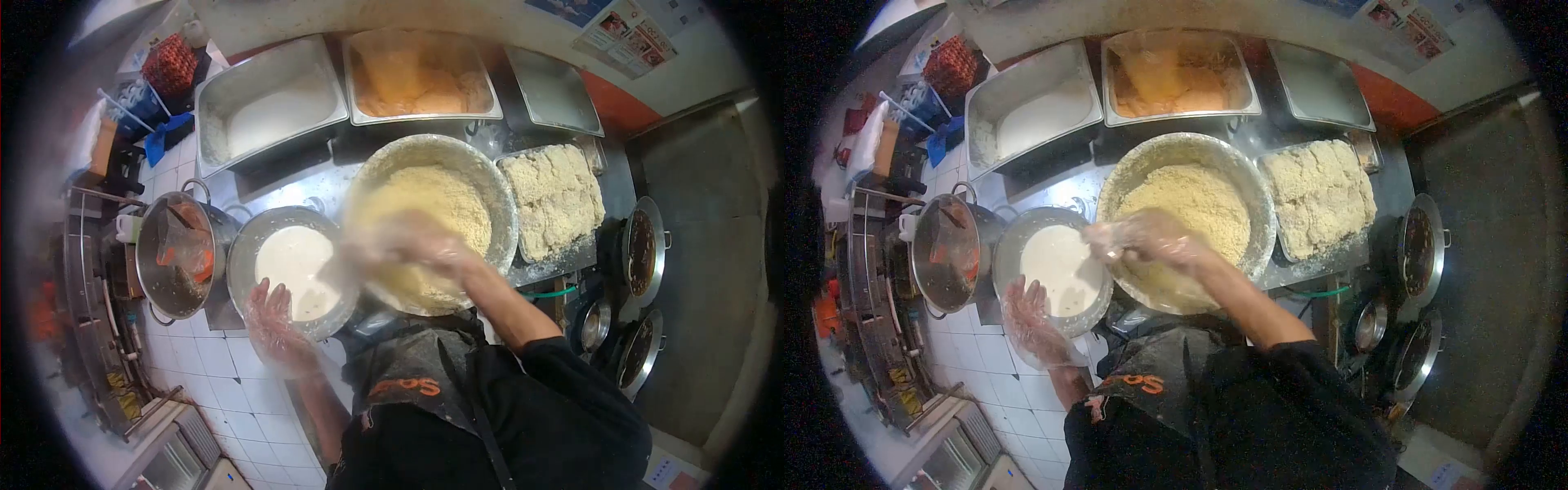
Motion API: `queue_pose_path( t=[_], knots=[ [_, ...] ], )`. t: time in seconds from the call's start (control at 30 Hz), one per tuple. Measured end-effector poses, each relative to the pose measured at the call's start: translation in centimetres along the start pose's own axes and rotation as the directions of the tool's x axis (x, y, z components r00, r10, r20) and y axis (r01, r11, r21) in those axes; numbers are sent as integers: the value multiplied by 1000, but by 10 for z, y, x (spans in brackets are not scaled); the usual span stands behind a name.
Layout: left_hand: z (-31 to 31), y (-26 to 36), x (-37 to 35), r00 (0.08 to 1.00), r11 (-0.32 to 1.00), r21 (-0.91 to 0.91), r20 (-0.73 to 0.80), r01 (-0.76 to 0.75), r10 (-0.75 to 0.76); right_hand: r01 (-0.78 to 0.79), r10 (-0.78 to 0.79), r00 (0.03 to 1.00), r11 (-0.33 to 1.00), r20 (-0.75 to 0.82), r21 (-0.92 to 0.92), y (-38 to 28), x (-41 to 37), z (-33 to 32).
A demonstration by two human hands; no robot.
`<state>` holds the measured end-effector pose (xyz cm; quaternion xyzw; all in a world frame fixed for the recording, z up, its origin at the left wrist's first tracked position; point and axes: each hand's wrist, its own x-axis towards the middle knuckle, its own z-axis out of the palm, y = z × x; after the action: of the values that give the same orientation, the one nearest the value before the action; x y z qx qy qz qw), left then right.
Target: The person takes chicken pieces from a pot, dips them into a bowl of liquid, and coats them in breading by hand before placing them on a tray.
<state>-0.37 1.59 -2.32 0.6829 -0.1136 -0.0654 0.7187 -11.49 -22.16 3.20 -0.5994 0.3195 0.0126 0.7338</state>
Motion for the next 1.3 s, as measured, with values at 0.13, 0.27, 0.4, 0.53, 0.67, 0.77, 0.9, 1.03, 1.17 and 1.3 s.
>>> queue_pose_path(
  t=[0.13, 0.27, 0.4, 0.53, 0.67, 0.77, 0.9, 1.03, 1.17, 1.3],
  knots=[
    [29, 9, 2, 995, 994, -64, 59, 89, -85, 69, -100, 970, 987, -222, -145, -10, -37, -47],
    [64, 22, -6, 977, 977, -125, 146, 171, -152, -40, -76, 944, 940, -322, -339, 54, -6, -72],
    [93, 22, -13, 945, 968, -46, 233, 247, -230, -26, 76, 997, 306, -3, -952, 55, -3, -42],
    [119, 13, -36, 796, 940, 336, 551, 63, -251, 121, -269, 962, 574, -47, -810, 78, -14, -78],
    [149, 9, -57, 616, 540, 707, 689, -457, -381, -277, -46, 947, 385, -318, -881, 86, -22, -105],
    [178, 4, -57, 568, 405, 861, 508, -307, -648, -312, 161, 949, 373, -270, -874, 117, -9, -93],
    [189, -1, -45, 535, 327, 931, 362, -163, -763, -167, -262, 892, 566, -368, -807, 330, 29, -78],
    [157, -43, -35, 650, 624, 780, 448, 53, -615, -277, 282, 937, 959, -208, 54, 206, -5, -105],
    [143, -23, -50, 548, 589, 804, 461, 73, -698, -319, 244, 947, 782, -208, -535, 164, -17, -99],
    [176, -40, -34, 392, 353, 936, 328, -8, -860, -257, 211, 965, 884, -155, -391, 164, -25, -63]
  ],
)
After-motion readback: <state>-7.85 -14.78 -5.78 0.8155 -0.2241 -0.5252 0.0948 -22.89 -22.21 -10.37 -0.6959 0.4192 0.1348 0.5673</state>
